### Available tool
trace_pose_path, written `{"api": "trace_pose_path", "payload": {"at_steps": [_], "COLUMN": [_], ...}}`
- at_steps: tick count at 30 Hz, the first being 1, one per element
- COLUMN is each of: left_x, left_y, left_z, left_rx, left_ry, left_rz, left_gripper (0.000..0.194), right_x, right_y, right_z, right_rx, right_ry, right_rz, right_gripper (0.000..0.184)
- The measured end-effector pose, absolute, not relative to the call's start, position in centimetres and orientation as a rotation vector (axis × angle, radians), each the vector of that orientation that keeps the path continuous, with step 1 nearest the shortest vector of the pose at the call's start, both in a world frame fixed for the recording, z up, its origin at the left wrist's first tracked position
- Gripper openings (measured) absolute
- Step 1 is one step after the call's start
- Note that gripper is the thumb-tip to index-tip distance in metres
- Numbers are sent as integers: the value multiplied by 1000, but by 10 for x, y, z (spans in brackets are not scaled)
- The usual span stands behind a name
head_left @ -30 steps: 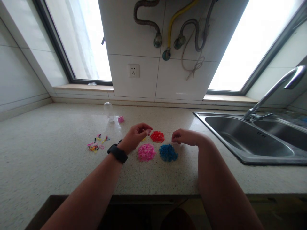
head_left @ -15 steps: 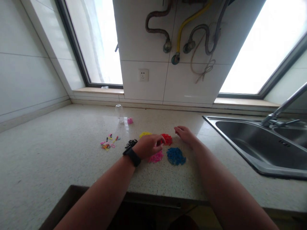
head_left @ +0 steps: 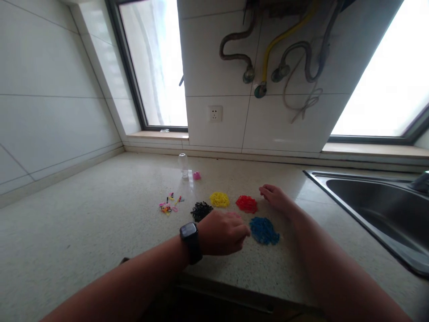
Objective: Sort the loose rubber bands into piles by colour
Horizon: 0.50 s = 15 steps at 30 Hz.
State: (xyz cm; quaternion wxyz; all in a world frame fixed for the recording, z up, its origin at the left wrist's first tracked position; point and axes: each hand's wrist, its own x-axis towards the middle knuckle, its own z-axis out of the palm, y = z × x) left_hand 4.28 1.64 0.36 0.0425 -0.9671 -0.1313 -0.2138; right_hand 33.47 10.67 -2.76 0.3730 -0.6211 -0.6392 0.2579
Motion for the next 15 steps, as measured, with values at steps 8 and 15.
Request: {"api": "trace_pose_path", "payload": {"at_steps": [8, 15], "left_x": [0, 5], "left_y": [-19, -18], "left_z": [-13, -19], "left_rx": [-3069, -3002], "left_ry": [-588, -331], "left_rz": [-482, -443], "left_gripper": [28, 8], "right_x": [332, 328], "right_y": [98, 93], "right_z": [-19, -15], "right_rx": [-1571, -1570], "right_ry": [-1616, -1640], "right_rz": [759, 756], "right_gripper": [35, 35]}}
